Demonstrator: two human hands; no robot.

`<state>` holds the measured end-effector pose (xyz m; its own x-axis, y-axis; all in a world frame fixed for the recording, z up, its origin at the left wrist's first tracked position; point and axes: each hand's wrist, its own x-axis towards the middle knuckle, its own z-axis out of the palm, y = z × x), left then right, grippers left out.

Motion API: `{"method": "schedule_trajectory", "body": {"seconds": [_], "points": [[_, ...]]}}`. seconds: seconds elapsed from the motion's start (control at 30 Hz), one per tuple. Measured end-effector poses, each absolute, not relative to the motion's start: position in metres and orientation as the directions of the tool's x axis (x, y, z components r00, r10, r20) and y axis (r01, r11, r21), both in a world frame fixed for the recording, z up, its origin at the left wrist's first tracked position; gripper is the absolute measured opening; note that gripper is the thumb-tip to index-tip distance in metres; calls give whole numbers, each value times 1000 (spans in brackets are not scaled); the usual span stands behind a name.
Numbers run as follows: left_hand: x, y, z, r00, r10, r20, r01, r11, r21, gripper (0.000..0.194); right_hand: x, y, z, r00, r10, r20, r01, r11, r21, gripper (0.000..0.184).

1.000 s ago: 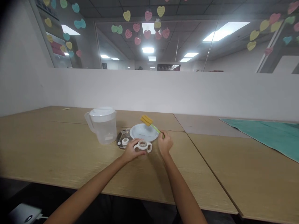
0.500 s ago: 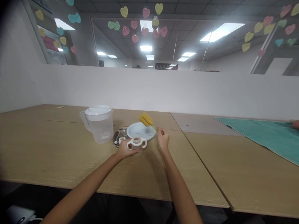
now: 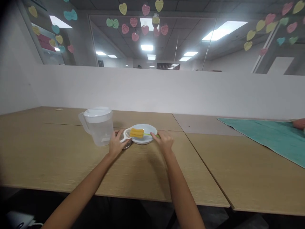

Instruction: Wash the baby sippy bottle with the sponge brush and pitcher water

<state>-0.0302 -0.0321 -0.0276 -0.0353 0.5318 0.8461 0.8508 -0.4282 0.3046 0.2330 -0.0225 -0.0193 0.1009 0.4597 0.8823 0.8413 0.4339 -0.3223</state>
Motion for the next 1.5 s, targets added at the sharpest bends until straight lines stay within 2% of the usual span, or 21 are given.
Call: {"method": "schedule_trajectory", "body": {"seconds": [0.07, 0.13, 0.37, 0.43, 0.53, 0.63, 0.73, 0.8, 0.87, 0.97, 1.17, 1.37, 1.5], "points": [[-32, -31, -28, 0, 523, 852, 866, -426, 262, 50, 234, -26, -19, 16, 428, 903, 892, 403, -207, 47], [-32, -32, -29, 13, 505, 863, 874, -425, 236, 51, 228, -32, -17, -38, 416, 908, 908, 393, -143, 47], [-18, -35, -31, 225, 472, 852, 848, -526, 68, 46, 193, -49, -11, -171, 450, 876, 825, 552, -122, 50], [-18, -33, -27, 187, 489, 852, 873, -481, 85, 46, 201, -44, -12, -62, 450, 891, 850, 492, -189, 48], [-25, -27, -19, 59, 486, 872, 918, -371, 144, 49, 225, -31, -13, 252, 403, 880, 880, 283, -382, 47], [-33, -23, -13, 7, 493, 870, 939, -303, 164, 53, 249, -20, -15, 547, 354, 759, 792, 76, -606, 48], [-34, -23, -13, 57, 510, 859, 940, -317, 125, 52, 261, -12, -20, 647, 451, 615, 699, -28, -714, 47], [-30, -25, -15, 51, 497, 866, 929, -342, 141, 47, 262, -6, -29, 606, 604, 517, 709, -117, -695, 43], [-24, -28, -17, -24, 474, 880, 898, -377, 228, 45, 259, -1, -39, 539, 737, 408, 753, -204, -626, 37], [-17, -37, -20, -100, 461, 882, 795, -496, 349, 51, 253, 5, -53, 446, 842, 303, 809, -235, -539, 27], [-7, -53, -31, 57, 494, 868, 674, -660, 331, 45, 244, 4, -57, 298, 926, 230, 879, -173, -445, 23], [10, -58, -44, 356, 597, 719, 607, -733, 308, 49, 238, 3, -55, 117, 964, 240, 927, -19, -374, 28], [16, -58, -46, 355, 685, 636, 623, -681, 385, 56, 236, 3, -56, 95, 965, 245, 932, 0, -362, 37]]}}
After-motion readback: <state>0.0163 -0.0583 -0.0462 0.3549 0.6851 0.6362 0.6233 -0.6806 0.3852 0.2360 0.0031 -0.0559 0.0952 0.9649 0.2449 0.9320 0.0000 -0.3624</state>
